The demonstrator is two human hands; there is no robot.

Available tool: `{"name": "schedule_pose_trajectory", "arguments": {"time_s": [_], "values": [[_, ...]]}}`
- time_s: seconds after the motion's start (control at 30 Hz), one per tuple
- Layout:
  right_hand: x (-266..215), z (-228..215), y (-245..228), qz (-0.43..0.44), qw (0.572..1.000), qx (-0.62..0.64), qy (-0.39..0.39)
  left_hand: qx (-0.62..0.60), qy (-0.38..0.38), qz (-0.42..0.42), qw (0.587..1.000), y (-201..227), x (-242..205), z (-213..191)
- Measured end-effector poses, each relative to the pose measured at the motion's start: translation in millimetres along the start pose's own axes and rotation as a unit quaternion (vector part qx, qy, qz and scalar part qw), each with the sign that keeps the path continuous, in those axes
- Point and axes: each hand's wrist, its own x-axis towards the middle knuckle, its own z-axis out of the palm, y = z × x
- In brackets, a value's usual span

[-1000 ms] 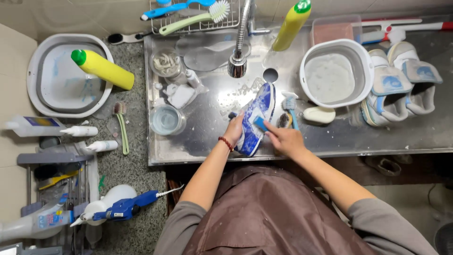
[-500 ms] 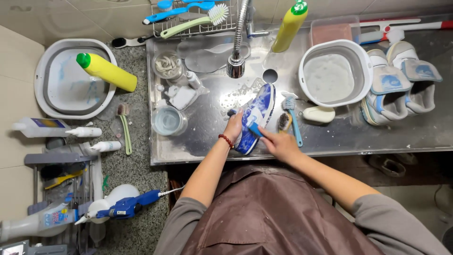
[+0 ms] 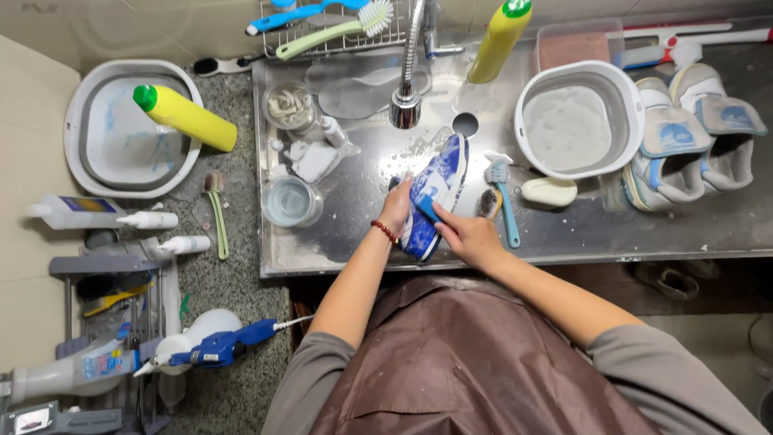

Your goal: The person scrubs a blue and white sneaker with a brush and soap at a sink, then rinses the shoe thoroughly under running water. The person handles the shoe with both hands, turning it to clean different areas.

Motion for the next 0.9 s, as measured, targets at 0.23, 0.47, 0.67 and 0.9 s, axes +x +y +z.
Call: {"name": "schedule_pose_trajectory", "arguments": {"time_s": [0.23,0.47,0.67,0.9], "values": [[13,-3,13,0.089,0.996,0.002,-0.022,-0.026,-0.029,-0.025,0.999,14,-16,4],[8,-12,1,0.057,0.996,-0.035,-0.055,0.028,-0.011,-0.003,1.0,4,-17,-11],[34,-23,20,0.102,0.993,-0.057,-0.029,0.265,-0.029,0.049,0.963,41,-45,5],[38,-26,60,0.064,0.992,-0.102,0.04,0.459,-0.031,0.184,0.869,54,-62,-8]]}}
